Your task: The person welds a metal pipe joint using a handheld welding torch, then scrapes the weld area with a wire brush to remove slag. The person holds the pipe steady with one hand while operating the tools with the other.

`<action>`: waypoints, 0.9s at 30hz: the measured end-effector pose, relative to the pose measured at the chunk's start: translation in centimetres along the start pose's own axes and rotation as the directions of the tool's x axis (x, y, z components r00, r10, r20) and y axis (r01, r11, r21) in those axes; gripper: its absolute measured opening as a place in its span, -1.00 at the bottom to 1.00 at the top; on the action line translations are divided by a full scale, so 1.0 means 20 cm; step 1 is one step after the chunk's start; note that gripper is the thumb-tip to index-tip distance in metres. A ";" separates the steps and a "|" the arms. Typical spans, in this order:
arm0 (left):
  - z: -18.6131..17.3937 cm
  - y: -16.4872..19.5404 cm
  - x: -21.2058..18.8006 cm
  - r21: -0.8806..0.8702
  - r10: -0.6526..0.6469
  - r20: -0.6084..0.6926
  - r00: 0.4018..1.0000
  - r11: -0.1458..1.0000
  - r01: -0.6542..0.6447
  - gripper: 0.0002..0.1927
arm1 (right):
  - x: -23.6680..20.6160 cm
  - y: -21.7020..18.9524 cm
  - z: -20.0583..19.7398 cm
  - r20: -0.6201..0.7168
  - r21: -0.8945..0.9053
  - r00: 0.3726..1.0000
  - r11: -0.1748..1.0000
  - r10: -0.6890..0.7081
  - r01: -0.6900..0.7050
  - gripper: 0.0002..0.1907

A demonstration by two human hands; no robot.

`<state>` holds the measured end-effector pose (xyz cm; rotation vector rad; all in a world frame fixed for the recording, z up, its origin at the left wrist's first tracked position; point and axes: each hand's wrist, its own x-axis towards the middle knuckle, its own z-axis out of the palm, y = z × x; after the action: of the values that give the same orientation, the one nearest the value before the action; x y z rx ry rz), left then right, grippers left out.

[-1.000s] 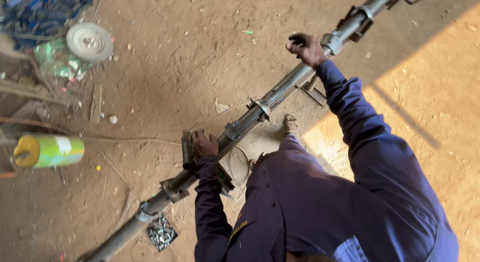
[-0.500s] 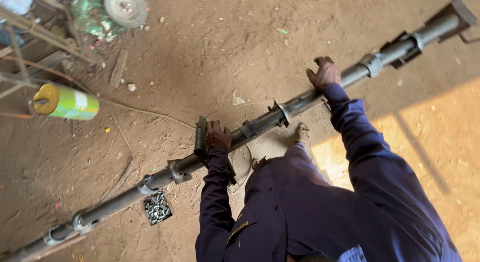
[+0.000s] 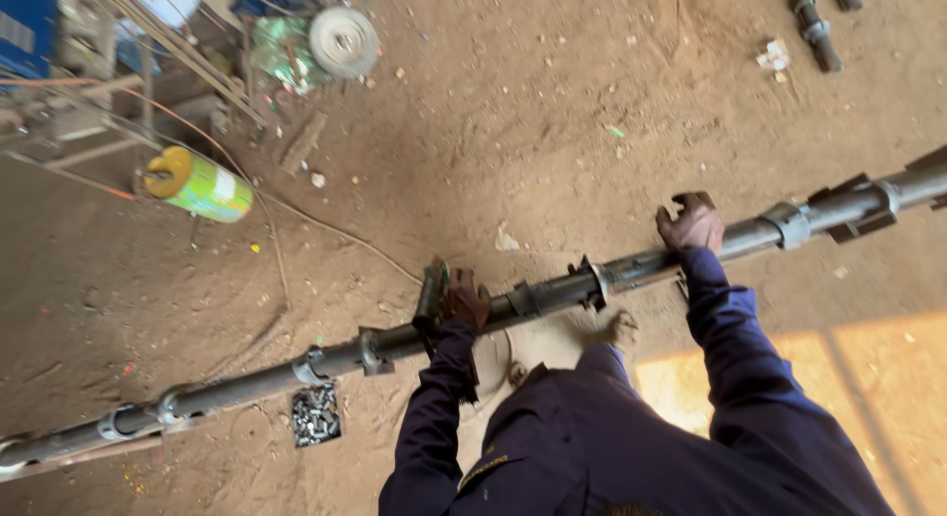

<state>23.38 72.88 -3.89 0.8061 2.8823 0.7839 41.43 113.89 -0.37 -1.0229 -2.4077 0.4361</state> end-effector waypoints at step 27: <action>-0.10 0.03 -0.02 -0.034 0.048 0.030 0.998 0.998 -0.047 -0.53 | -0.06 -0.18 -0.16 0.065 0.163 0.997 0.986 -0.036 0.025 -0.29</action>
<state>23.63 72.14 -1.94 0.8782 2.8249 0.8150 41.73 110.92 3.66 -0.9121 -2.3984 0.6534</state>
